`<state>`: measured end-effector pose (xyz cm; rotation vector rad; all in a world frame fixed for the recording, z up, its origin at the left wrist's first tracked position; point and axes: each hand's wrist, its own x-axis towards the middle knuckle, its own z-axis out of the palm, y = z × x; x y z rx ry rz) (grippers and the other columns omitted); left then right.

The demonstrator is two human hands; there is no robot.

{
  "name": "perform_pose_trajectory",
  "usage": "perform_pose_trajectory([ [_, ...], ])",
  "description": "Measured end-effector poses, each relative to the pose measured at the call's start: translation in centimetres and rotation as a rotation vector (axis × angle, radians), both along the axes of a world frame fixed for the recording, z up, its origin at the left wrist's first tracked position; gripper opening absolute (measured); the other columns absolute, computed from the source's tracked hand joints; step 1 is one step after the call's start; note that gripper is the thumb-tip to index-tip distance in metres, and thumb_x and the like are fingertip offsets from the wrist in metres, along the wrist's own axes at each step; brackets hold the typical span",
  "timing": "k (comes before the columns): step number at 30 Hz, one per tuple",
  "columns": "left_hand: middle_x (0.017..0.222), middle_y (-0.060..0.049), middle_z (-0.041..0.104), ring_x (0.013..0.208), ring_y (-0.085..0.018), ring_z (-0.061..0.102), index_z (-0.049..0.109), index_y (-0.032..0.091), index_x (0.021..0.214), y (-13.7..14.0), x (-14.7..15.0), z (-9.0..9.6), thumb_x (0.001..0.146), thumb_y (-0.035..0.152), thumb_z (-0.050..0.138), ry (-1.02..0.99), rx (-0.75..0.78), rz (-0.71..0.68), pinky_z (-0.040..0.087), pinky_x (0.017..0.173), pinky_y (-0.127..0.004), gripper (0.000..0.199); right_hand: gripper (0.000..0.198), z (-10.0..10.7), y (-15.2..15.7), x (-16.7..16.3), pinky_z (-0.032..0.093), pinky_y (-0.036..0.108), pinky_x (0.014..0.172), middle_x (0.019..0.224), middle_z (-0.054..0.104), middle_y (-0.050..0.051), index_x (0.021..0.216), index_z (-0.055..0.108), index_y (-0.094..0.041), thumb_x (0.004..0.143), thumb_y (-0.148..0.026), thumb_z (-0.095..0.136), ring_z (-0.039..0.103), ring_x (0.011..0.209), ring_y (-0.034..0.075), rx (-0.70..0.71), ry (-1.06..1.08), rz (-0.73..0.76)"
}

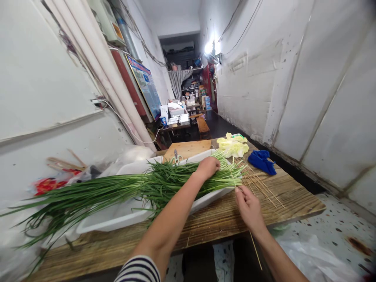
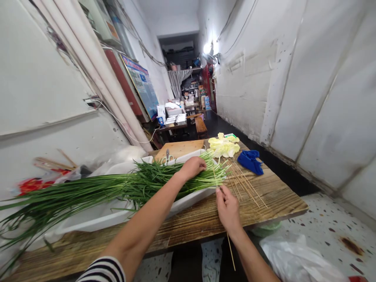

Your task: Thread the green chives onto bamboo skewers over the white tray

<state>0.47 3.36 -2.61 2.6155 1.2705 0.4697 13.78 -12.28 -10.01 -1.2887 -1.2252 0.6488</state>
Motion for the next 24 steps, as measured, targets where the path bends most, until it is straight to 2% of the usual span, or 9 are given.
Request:
perform_pose_trajectory([
  [4,0.082,-0.009,0.068,0.082,-0.02,0.06,0.072,0.016,0.08,-0.7,0.2,0.3,0.076,0.023,0.06,0.08,0.026,-0.003,0.044,0.076,-0.027,0.015,0.04,-0.4,0.1,0.1,0.026,0.023,0.041,0.053,0.043,-0.003,0.102,0.063,-0.011,0.086,-0.043,0.046,0.034,0.043,0.011,0.004,0.015,-0.002],
  [8,0.089,-0.015,0.067,0.088,-0.024,0.061,0.07,0.013,0.077,-1.7,0.8,0.6,0.075,0.019,0.059,0.226,0.039,0.125,0.045,0.078,-0.03,0.013,0.04,-0.5,0.4,0.2,0.03,0.024,0.043,0.056,0.051,0.0,0.104,0.063,-0.011,0.085,-0.043,0.047,0.039,0.045,0.012,0.01,0.008,-0.007],
  [10,0.091,-0.016,0.067,0.09,-0.025,0.061,0.069,0.012,0.08,-2.1,0.9,0.5,0.076,0.019,0.058,0.247,0.043,0.144,0.045,0.078,-0.03,0.013,0.039,-0.3,0.5,0.2,0.031,0.024,0.043,0.057,0.052,0.0,0.103,0.064,-0.011,0.086,-0.042,0.046,0.04,0.045,0.013,0.011,-0.007,-0.009],
  [14,0.093,-0.013,0.067,0.091,-0.023,0.06,0.068,0.014,0.079,-2.3,0.6,-0.1,0.075,0.021,0.06,0.189,0.043,0.136,0.045,0.079,-0.029,0.012,0.038,0.1,0.3,0.1,0.031,0.024,0.043,0.058,0.054,0.001,0.104,0.063,-0.012,0.087,-0.041,0.045,0.041,0.046,0.013,0.028,-0.03,0.002],
  [19,0.082,-0.008,0.067,0.076,-0.018,0.06,0.066,0.014,0.076,-1.5,0.3,-0.6,0.073,0.017,0.058,0.027,-0.03,0.156,0.044,0.068,-0.026,0.01,0.035,0.1,0.6,0.3,0.031,0.024,0.044,0.055,0.05,-0.001,0.099,0.064,-0.012,0.088,-0.038,0.044,0.04,0.047,0.013,0.044,-0.057,0.017],
  [24,0.071,-0.002,0.065,0.068,-0.014,0.056,0.064,0.015,0.068,-1.7,-0.9,-0.5,0.069,0.017,0.06,-0.057,-0.081,0.075,0.038,0.062,-0.022,0.005,0.024,1.1,0.5,-0.4,0.043,0.025,0.06,0.073,0.063,0.005,0.088,0.064,-0.016,0.087,-0.029,0.043,0.054,0.064,0.016,0.118,-0.077,-0.073],
])
